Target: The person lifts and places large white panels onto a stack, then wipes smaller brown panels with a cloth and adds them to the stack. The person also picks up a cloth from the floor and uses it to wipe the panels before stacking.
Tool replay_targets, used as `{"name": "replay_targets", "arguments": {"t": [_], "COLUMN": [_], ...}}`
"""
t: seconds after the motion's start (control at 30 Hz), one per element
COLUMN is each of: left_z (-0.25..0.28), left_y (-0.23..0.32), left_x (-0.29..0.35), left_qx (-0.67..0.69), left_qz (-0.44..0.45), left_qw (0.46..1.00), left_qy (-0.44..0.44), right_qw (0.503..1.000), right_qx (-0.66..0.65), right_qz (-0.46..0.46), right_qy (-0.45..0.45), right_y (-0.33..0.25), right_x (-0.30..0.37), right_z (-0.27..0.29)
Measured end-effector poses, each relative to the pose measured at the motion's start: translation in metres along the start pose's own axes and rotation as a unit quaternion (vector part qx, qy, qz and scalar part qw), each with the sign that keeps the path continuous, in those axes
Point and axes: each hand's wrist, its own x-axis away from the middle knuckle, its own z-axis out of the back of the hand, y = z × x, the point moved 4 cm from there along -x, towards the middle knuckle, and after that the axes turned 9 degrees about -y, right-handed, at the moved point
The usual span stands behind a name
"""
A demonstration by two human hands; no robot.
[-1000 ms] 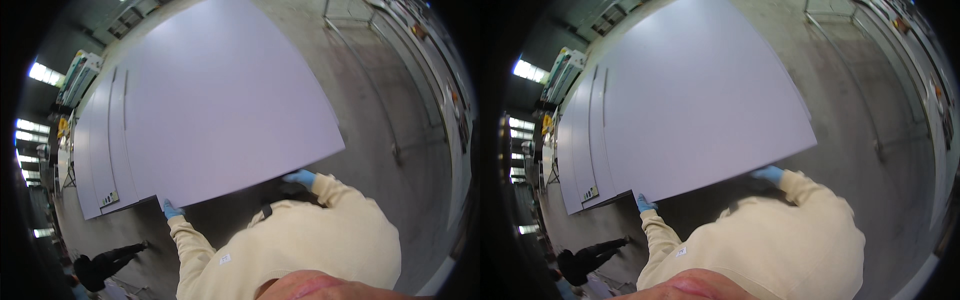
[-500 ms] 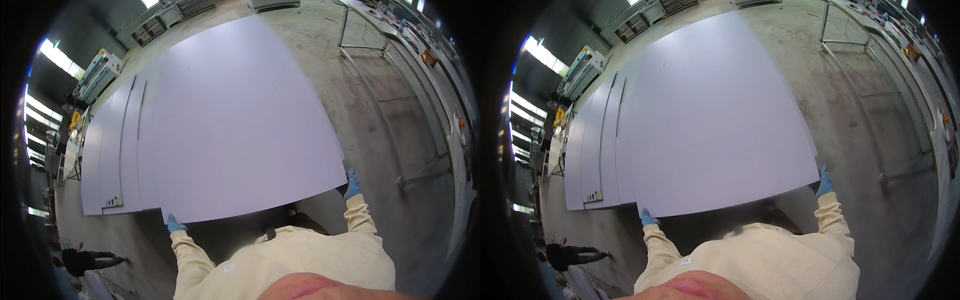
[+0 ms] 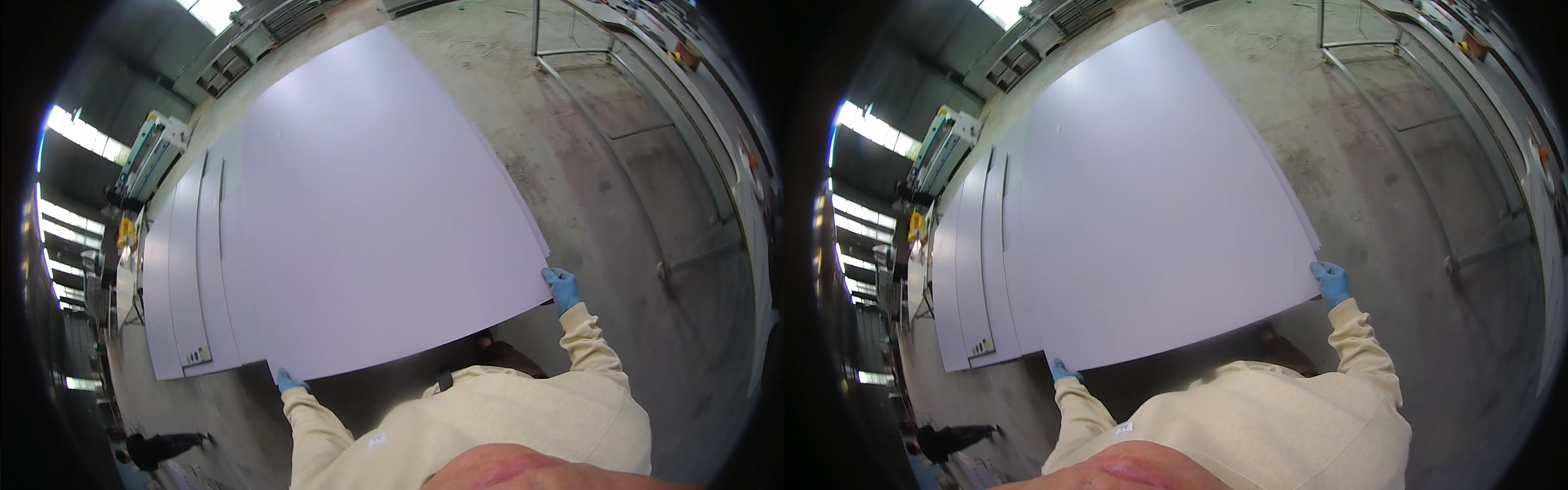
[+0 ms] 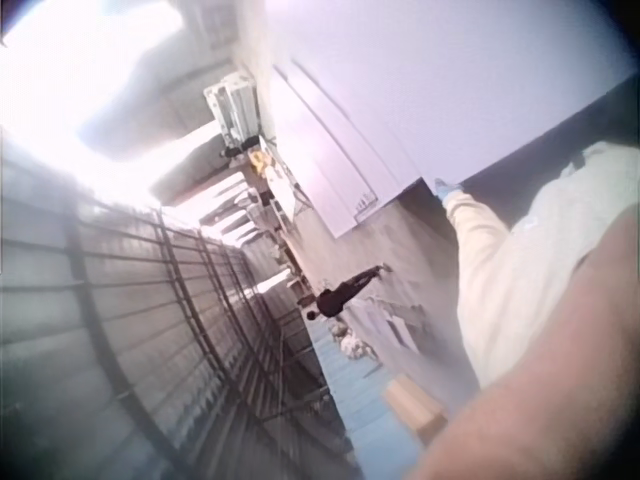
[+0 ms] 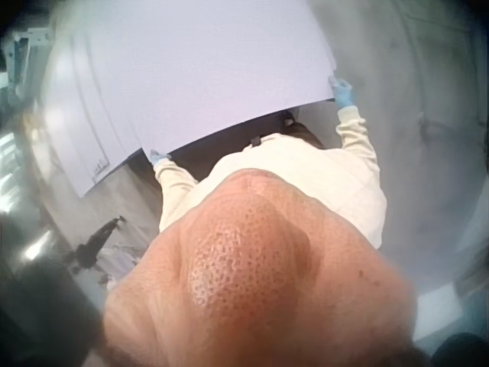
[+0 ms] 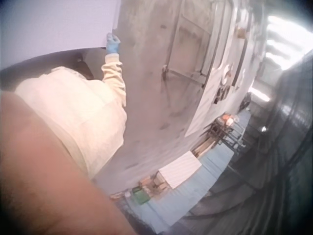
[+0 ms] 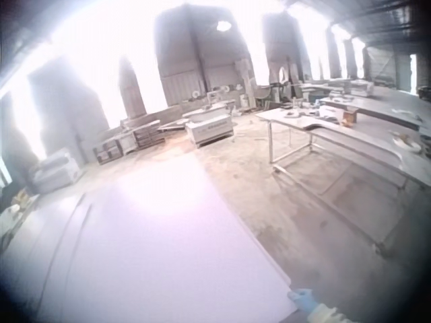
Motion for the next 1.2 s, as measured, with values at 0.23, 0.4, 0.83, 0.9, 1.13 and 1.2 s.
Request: {"name": "replay_targets", "arguments": {"t": [0.23,0.4,0.83,0.9,1.13,1.2], "left_z": [-0.004,-0.018,-0.034,-0.030,-0.011,-0.011], "left_y": [-0.031,-0.035,-0.031,-0.028,0.001,0.011], "left_x": [-0.016,0.028,0.070,0.072,0.065,0.066], "left_qx": [0.104,0.145,0.185,0.191,0.186,0.191], "left_qz": [0.038,0.015,0.034,0.052,0.043,0.059], "left_qw": [0.989,0.989,0.982,0.980,0.981,0.978], "left_qy": [-0.094,0.026,-0.011,-0.001,-0.035,-0.066], "right_qw": [1.000,1.000,0.998,0.998,0.994,0.991], "right_qx": [-0.004,0.015,0.049,0.047,0.038,0.035], "right_qz": [0.007,-0.010,-0.029,-0.027,-0.001,0.051], "right_qy": [-0.015,-0.010,0.012,0.021,0.102,0.116], "right_y": [0.014,0.017,-0.017,-0.014,0.006,0.012], "right_x": [-0.017,-0.022,0.007,0.013,0.019,0.015], "right_z": [0.005,0.009,-0.002,-0.007,-0.017,-0.017]}}
